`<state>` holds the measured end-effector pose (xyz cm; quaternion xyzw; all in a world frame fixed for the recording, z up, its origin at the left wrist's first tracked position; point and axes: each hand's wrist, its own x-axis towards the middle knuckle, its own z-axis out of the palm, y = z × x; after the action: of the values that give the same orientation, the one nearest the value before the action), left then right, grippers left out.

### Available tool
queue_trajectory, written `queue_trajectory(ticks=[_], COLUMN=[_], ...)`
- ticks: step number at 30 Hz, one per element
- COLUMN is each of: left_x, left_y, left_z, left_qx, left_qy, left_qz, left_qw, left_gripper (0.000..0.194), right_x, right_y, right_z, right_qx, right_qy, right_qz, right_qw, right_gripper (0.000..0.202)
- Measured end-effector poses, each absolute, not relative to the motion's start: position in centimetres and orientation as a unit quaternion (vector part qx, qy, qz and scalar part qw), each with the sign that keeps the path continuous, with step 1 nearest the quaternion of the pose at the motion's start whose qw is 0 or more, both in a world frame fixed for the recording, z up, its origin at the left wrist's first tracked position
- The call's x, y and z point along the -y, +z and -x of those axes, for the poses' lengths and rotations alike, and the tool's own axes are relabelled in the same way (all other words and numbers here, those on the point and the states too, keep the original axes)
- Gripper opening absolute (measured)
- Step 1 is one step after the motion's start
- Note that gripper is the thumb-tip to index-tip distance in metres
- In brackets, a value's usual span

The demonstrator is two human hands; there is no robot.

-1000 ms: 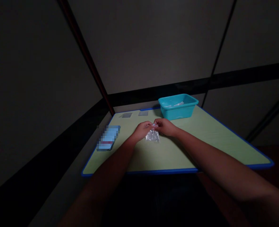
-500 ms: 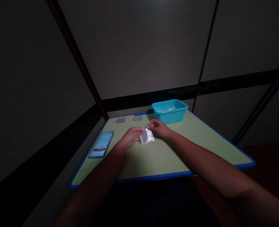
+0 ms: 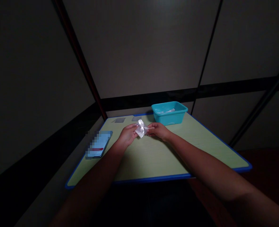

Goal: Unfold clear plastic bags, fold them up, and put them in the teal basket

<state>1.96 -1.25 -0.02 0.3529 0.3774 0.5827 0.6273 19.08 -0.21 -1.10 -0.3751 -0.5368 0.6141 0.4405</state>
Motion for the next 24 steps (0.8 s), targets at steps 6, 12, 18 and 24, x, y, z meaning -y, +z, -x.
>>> queue_trajectory(ticks=[6, 12, 18, 24], left_x=[1.3, 1.7, 1.9, 2.5], left_y=[0.1, 0.7, 0.8, 0.7], left_z=[-2.3, -2.6, -2.1, -2.5], left_qx=[-0.337, -0.308, -0.333, -0.342], left_qy=[0.592, 0.597, 0.603, 0.585], left_qz=[-0.36, -0.358, -0.34, -0.331], left_qw=[0.638, 0.649, 0.641, 0.656], left_gripper=[0.014, 0.015, 0.019, 0.024], right_x=[0.7, 1.5, 1.0, -0.1], right_y=[-0.8, -0.2, -0.2, -1.1], right_z=[-18.7, -17.9, -18.0, -18.3], right_qx=[0.499, 0.484, 0.455, 0.48], right_qy=[0.643, 0.647, 0.625, 0.556], right_qz=[0.376, 0.389, 0.374, 0.368], right_qw=[0.443, 0.443, 0.513, 0.571], right_gripper=[0.016, 0.016, 0.024, 0.034])
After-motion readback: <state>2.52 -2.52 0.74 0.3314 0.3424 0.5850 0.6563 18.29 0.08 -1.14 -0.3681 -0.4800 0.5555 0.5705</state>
